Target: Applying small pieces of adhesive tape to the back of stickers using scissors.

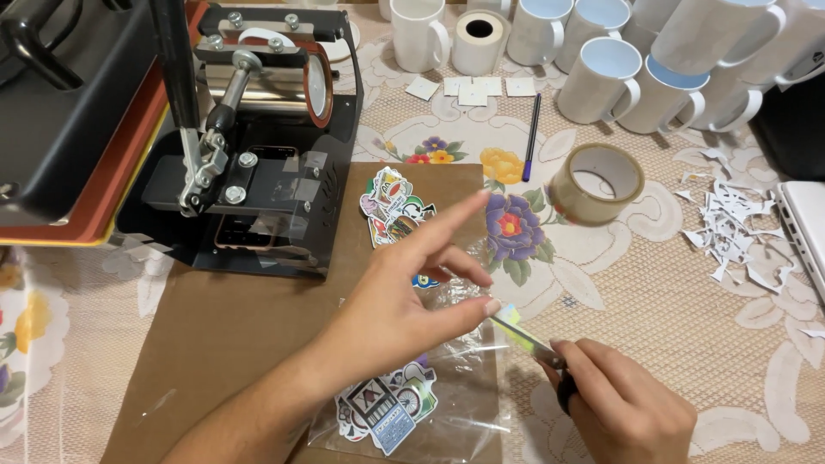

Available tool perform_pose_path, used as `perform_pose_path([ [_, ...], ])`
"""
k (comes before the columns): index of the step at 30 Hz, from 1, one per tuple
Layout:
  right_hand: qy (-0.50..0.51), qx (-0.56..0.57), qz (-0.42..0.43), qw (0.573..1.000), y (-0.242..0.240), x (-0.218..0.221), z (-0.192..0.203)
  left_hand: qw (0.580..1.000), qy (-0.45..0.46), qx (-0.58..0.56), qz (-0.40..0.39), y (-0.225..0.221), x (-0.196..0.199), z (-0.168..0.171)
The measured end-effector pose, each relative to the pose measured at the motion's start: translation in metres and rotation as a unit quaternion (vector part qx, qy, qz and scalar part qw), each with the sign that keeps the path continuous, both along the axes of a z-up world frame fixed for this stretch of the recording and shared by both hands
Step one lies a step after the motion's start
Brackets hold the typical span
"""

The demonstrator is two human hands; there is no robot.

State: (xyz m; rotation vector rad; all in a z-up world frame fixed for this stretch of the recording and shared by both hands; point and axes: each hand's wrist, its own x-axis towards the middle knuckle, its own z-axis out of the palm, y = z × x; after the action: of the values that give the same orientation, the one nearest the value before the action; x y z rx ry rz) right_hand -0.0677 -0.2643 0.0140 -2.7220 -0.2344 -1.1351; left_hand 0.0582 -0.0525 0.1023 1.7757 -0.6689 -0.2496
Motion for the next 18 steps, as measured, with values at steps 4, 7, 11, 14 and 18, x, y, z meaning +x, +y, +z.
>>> perform_pose_path([
  [4, -0.017, -0.062, -0.029, 0.997, -0.004, -0.001, -0.009, 0.999, 0.003, 0.036, 0.018, -0.003, 0.0, -0.001],
  [7, -0.014, -0.078, -0.041, 0.996, 0.0, -0.002, -0.006, 0.997, 0.018, 0.075, 0.026, -0.004, -0.002, 0.001],
  [11, 0.002, -0.098, -0.042, 0.994, -0.001, 0.0, -0.009, 0.997, 0.023, 0.065, 0.021, -0.008, -0.003, -0.003],
  [14, -0.002, -0.11, -0.046, 0.993, -0.001, 0.001, -0.012, 0.998, 0.014, 0.058, 0.018, -0.01, -0.003, -0.007],
  [18, 0.023, -0.125, -0.091, 0.988, -0.002, 0.002, -0.018, 0.996, -0.083, 0.043, 0.001, -0.011, -0.002, -0.019],
])
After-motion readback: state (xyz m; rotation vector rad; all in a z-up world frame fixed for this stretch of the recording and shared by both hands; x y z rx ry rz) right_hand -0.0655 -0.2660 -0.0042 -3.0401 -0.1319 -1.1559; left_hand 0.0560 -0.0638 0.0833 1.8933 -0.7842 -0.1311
